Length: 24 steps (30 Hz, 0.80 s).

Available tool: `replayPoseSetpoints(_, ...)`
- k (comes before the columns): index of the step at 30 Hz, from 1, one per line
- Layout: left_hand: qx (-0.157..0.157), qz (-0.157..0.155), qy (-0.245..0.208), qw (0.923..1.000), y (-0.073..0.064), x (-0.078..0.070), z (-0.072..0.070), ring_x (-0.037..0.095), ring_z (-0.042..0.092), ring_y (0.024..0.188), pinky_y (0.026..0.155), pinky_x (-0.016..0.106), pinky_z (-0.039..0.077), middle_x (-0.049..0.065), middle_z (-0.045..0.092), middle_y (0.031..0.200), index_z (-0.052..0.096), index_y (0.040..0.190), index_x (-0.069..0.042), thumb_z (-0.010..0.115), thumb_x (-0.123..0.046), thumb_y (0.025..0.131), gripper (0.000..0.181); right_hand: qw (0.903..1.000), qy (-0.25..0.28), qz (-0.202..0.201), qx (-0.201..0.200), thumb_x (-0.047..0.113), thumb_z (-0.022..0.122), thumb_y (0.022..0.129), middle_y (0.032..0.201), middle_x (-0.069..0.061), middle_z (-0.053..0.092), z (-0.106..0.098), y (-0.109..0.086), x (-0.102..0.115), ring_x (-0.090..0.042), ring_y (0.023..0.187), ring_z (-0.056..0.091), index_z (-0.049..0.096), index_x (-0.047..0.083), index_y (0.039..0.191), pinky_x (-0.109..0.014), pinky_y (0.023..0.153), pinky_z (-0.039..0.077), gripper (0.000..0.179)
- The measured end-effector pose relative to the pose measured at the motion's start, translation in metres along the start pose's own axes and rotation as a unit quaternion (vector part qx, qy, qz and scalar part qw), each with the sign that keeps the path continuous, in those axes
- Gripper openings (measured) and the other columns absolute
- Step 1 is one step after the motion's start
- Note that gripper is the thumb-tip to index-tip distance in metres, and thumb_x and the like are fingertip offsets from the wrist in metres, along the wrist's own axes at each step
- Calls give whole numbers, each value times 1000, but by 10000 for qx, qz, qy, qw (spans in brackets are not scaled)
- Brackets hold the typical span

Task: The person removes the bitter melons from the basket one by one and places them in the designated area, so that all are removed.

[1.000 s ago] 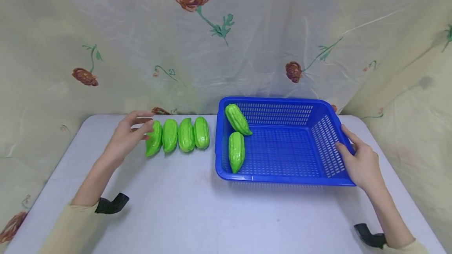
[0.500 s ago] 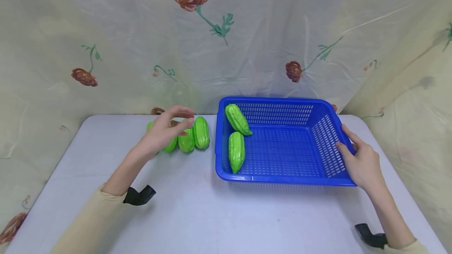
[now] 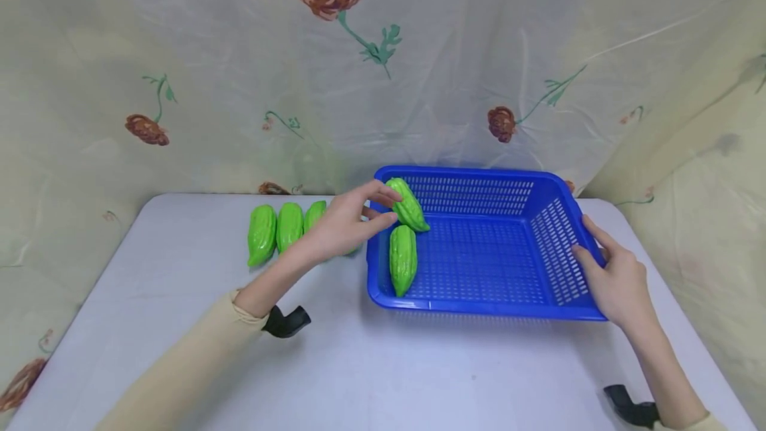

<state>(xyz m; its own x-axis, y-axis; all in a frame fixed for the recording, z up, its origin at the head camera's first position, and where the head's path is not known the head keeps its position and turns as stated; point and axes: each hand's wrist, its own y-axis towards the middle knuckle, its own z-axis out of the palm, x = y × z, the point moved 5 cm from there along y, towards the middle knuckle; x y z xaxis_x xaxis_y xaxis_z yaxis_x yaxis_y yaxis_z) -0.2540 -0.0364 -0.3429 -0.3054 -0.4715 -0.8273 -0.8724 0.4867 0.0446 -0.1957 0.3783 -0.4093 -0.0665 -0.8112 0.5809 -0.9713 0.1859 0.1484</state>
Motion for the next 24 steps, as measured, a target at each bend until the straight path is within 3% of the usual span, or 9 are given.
replayPoseSetpoints(4, 325, 182, 116, 9992, 14, -9, 16, 30, 75, 118, 97, 39, 64, 14, 68, 145, 64, 140, -10, 66, -20, 108, 33, 10000, 18, 7, -2, 28, 54, 112, 132, -44, 63, 0, 0, 0, -45, 84, 76, 40, 12, 167, -23, 56, 47, 59)
replayPoseSetpoints(10, 776, 150, 114, 9968, 28, -23, 32, 29, 75, 123, 101, 37, 64, 11, 69, 143, 65, 138, -15, 64, -24, 110, 30, 10000, 7, 53, 40, 28, 54, 113, 134, -45, 62, 0, 0, 0, -48, 86, 76, 39, 11, 167, -23, 56, 48, 59)
replayPoseSetpoints(13, 1005, 109, 99, 9948, 36, -30, 38, 27, 76, 119, 93, 32, 64, 12, 69, 142, 65, 138, -15, 63, -25, 111, 29, 10000, -7, 70, 50, 28, 53, 113, 135, -45, 61, 0, 0, 0, -50, 89, 76, 38, 11, 167, -23, 56, 48, 59)
replayPoseSetpoints(17, 1365, 23, 139, 9905, 46, -36, 45, 21, 75, 97, 77, 25, 60, 13, 70, 143, 64, 139, -13, 63, -24, 111, 30, 10000, 4, 66, 54, 28, 54, 113, 134, -45, 61, 0, 0, 0, -46, 85, 76, 38, 11, 167, -23, 55, 49, 59)
replayPoseSetpoints(20, 1655, 6, 467, 9851, 54, -41, 51, 20, 73, 92, 74, 24, 57, 12, 71, 141, 64, 140, -13, 62, -25, 111, 32, 10000, 24, 40, 36, 28, 54, 113, 132, -45, 63, 0, 0, 0, -44, 83, 76, 39, 12, 167, -22, 54, 48, 59)
replayPoseSetpoints(24, 2052, 138, 1051, 9730, 66, -47, 59, 20, 75, 110, 80, 21, 57, 10, 75, 138, 64, 142, -13, 62, -26, 111, 33, 10000, 37, 17, 13, 28, 55, 113, 131, -44, 64, 0, 0, 1, -41, 82, 76, 40, 12, 167, -22, 54, 49, 59)
